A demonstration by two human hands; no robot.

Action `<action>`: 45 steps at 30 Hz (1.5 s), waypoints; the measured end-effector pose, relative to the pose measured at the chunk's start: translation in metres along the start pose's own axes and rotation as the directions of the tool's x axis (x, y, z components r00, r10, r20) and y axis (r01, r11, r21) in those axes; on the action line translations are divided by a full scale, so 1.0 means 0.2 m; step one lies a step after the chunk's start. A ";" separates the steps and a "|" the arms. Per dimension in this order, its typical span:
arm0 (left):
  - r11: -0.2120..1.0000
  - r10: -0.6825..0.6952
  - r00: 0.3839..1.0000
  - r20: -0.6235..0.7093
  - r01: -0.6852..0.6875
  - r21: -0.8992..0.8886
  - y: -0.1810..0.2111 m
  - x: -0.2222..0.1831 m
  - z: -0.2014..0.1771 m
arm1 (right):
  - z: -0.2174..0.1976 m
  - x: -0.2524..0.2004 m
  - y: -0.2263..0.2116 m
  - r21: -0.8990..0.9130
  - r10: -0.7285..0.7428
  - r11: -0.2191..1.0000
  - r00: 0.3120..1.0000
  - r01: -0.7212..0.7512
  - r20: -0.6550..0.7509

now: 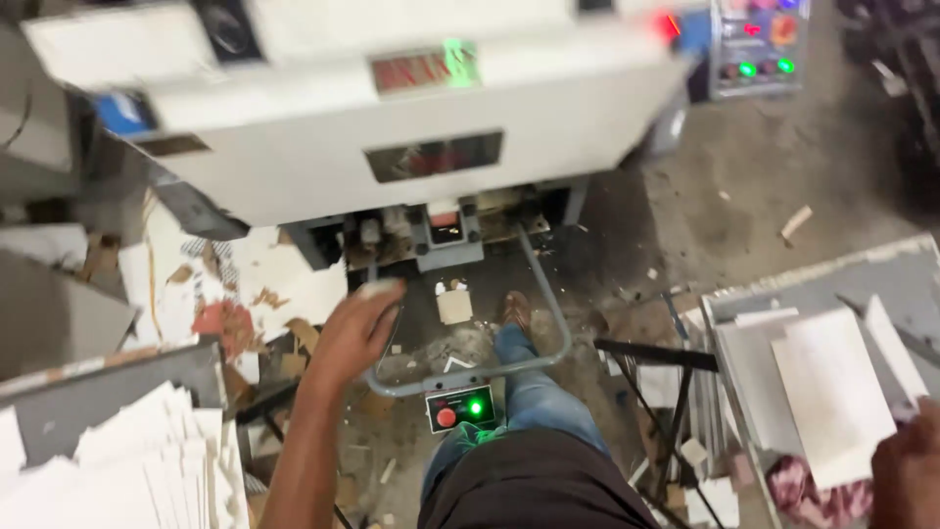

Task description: Placing paper sheets into an industrial press machine and removing processed sheets.

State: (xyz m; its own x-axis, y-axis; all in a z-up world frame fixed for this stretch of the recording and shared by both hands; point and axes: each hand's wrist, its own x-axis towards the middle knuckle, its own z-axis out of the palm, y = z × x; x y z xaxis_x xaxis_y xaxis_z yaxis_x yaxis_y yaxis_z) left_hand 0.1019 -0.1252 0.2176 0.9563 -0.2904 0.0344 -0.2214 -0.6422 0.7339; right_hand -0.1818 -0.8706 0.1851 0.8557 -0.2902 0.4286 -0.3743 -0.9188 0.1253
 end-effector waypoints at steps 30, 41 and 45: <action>0.897 0.006 0.984 0.180 -0.085 0.433 -0.26 -0.57 0.69 | 0.57 0.70 -2.72 0.572 -0.850 0.390 0.521 0.721 -0.078; 0.725 -0.341 0.891 -0.299 0.451 0.520 -0.28 -1.05 -0.18 | 0.62 0.80 -2.78 0.720 -0.854 0.301 0.513 0.626 -0.089; 0.420 -0.179 0.643 -0.745 0.735 0.533 -0.69 -1.57 -0.32 | 0.64 0.80 -2.81 0.708 -0.847 0.354 0.531 0.611 -0.034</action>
State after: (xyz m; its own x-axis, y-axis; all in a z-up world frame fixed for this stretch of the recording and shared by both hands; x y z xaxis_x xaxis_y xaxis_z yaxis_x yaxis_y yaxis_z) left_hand -0.1563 0.1004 0.1495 0.7967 0.4566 0.3960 0.5077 -0.8611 -0.0284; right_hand 0.2108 -0.4341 0.0692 0.7588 0.6334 0.1519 0.6433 -0.6921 -0.3275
